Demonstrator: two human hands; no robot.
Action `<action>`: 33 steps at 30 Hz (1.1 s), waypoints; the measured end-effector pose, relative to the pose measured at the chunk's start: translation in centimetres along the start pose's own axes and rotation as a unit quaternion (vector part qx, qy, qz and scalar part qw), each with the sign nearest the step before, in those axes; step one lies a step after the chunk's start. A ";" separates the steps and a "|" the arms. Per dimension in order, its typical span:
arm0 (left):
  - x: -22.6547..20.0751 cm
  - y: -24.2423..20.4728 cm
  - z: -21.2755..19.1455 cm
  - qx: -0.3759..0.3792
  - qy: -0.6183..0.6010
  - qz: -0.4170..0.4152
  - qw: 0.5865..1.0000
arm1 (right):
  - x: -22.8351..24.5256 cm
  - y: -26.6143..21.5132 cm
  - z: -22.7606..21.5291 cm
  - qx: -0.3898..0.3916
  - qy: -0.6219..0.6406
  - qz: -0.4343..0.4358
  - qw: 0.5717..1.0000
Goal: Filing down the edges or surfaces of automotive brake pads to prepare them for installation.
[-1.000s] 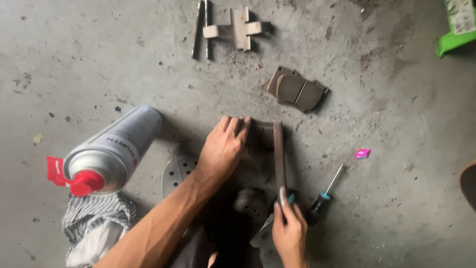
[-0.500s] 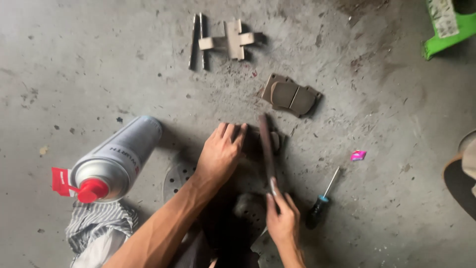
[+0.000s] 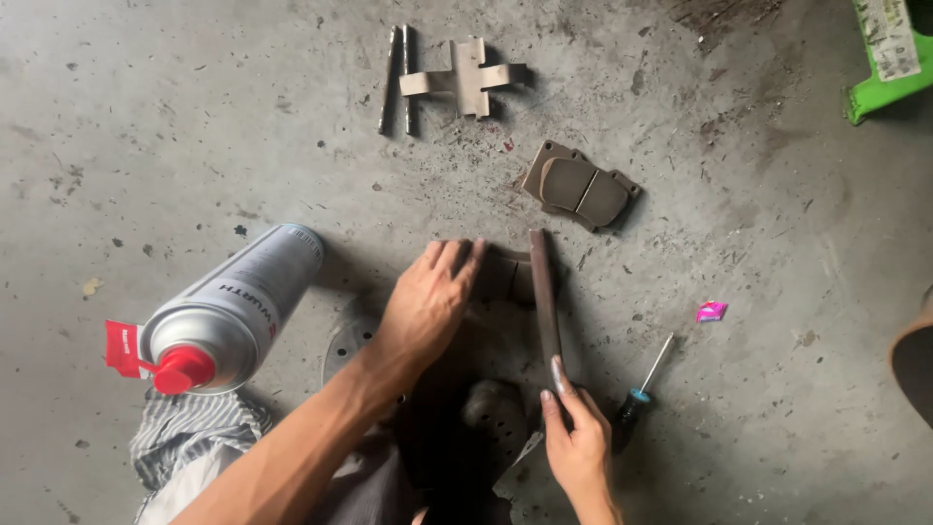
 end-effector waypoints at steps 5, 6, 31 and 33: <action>1.4 -0.3 -1.9 -0.025 -0.105 -0.068 0.992 | -2.2 0.6 -0.6 0.148 -0.057 0.089 0.983; 1.4 -0.5 -1.9 -0.026 -0.104 -0.071 0.992 | -1.6 1.1 -1.0 0.150 -0.058 0.086 0.983; 0.0 -1.6 -0.4 -0.075 -0.102 -0.001 0.992 | -0.2 -0.8 5.2 0.015 -0.058 -0.019 0.998; 0.0 -1.1 -0.5 -0.080 -0.090 -0.003 0.993 | -1.6 -1.8 4.5 0.001 -0.055 -0.039 0.998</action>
Point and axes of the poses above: each hand's wrist, its own y-axis towards the middle knuckle, its own z-axis out of the palm, x = y × z, the point moved 6 cm from there along y, towards the middle knuckle, and after that the axes turned 2 degrees about z, right-handed, at the moved point
